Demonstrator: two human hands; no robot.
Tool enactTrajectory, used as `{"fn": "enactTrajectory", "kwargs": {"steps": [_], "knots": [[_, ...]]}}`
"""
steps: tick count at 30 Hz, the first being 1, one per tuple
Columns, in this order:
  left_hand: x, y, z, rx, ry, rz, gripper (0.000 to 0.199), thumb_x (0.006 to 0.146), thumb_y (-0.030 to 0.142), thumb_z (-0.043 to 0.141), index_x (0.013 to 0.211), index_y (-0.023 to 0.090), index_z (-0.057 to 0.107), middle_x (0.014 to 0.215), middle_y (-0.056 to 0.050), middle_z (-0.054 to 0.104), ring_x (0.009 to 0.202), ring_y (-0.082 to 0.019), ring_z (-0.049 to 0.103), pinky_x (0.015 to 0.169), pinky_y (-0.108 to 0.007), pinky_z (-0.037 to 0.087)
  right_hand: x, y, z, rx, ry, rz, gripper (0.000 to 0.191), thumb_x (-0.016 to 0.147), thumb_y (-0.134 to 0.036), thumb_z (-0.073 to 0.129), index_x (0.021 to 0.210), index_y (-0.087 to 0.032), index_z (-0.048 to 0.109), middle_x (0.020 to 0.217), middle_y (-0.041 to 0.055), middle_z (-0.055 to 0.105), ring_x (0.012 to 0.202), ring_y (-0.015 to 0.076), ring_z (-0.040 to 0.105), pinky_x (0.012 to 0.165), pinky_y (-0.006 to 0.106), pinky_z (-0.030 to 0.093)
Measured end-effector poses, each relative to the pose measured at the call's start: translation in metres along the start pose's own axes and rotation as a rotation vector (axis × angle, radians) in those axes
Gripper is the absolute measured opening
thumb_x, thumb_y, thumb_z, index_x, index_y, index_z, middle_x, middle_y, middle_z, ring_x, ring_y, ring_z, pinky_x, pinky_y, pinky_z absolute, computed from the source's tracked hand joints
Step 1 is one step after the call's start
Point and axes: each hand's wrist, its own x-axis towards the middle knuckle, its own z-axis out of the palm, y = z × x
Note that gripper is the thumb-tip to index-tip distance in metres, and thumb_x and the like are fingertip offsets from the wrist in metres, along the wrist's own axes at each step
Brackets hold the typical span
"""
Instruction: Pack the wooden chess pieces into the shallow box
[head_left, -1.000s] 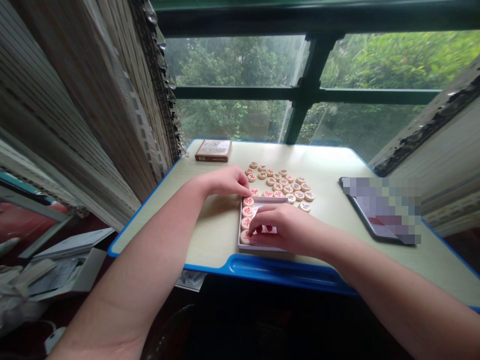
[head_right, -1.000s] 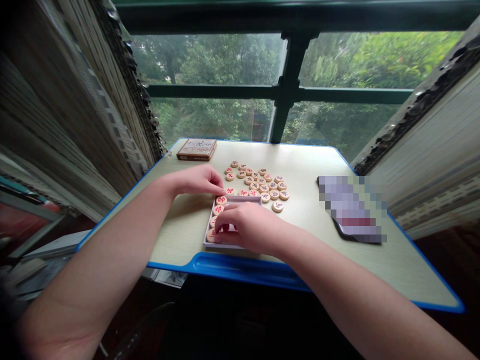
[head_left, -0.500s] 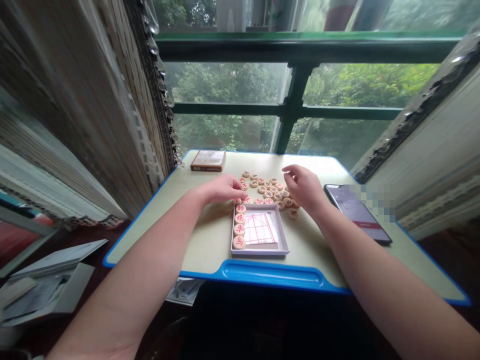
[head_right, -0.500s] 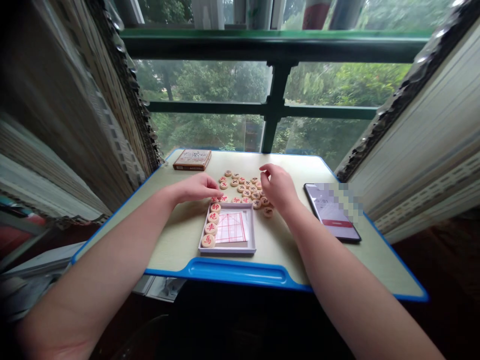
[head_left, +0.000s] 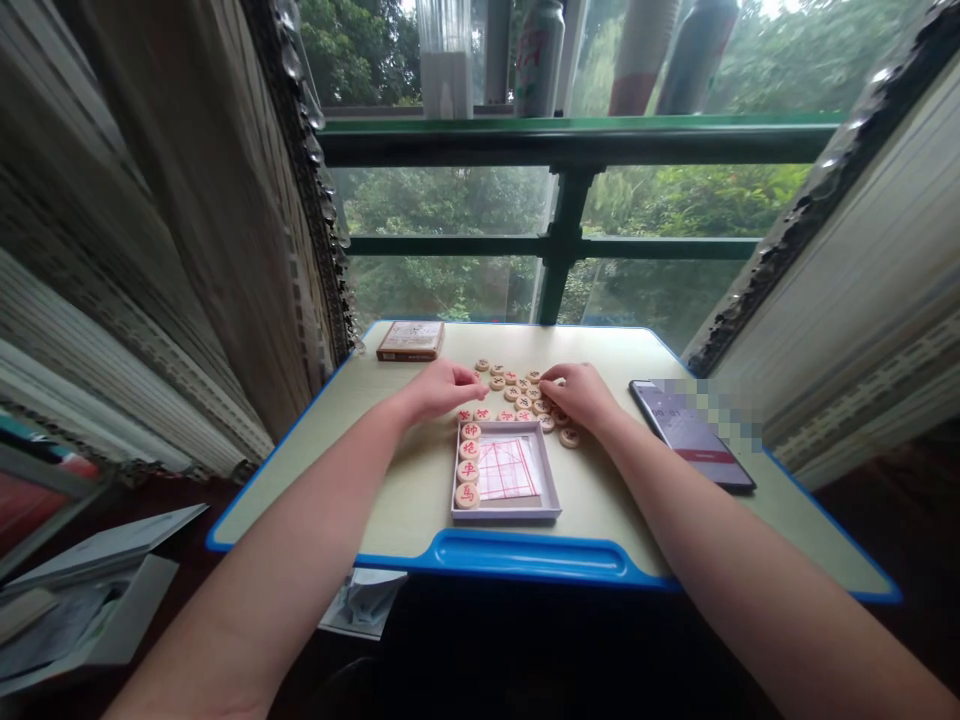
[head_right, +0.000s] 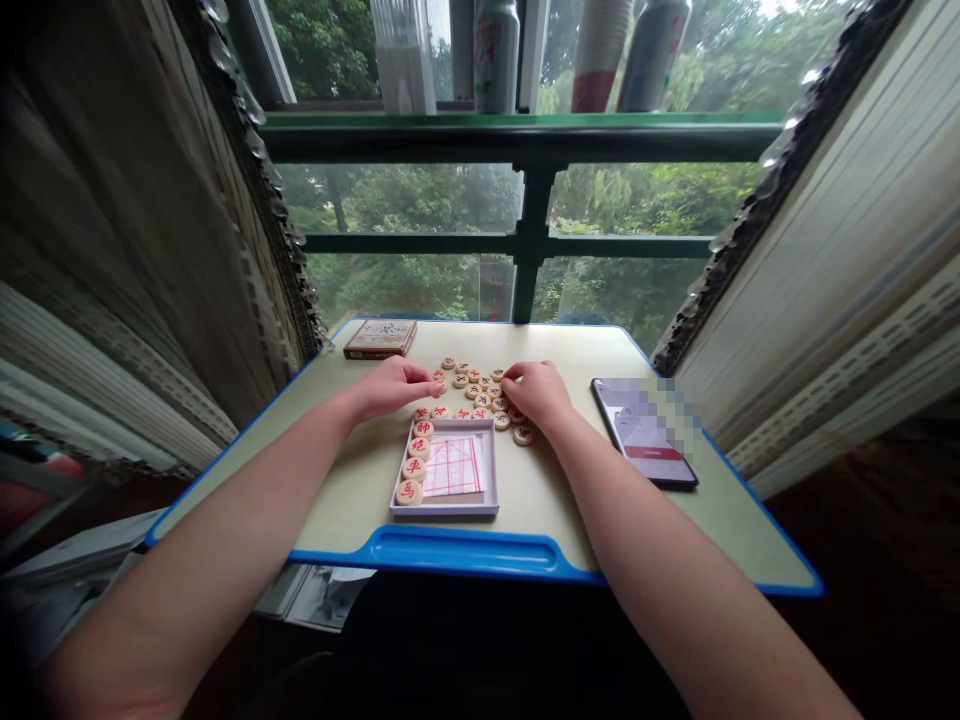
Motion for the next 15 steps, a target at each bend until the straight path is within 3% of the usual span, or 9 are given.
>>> {"fn": "enactTrajectory", "kwargs": {"steps": [6,10,15], "knots": [[0.002,0.000,-0.004,0.076,0.178,-0.037,0.035,0.068,0.044,0.062,0.072,0.011,0.071,0.053,0.002,0.050,0.054,-0.009,0.039,0.054,-0.024,0.029,0.001,0.003,-0.001,0.097,-0.046,0.027,0.027,0.079,-0.030,0.054,0.095,-0.016,0.070,0.093,0.0079,0.070,0.086,0.0189,0.060,0.079,0.030,0.044],[0.003,-0.003,-0.005,0.080,0.253,-0.027,0.035,0.068,0.044,0.060,0.070,0.010,0.070,0.052,0.003,0.047,0.054,-0.009,0.037,0.053,-0.024,0.028,0.002,0.005,0.001,0.110,0.039,-0.020,0.023,0.077,-0.027,0.058,0.094,-0.017,0.069,0.093,0.0071,0.070,0.095,0.0218,0.057,0.084,0.034,0.043],[0.008,-0.012,-0.004,0.053,0.311,-0.022,0.034,0.066,0.044,0.061,0.068,0.011,0.070,0.048,0.003,0.046,0.050,-0.009,0.035,0.052,-0.024,0.027,-0.003,-0.009,0.000,0.382,0.156,-0.034,0.022,0.076,-0.020,0.060,0.095,-0.015,0.067,0.092,0.0079,0.068,0.080,0.0166,0.061,0.078,0.031,0.047]]}}
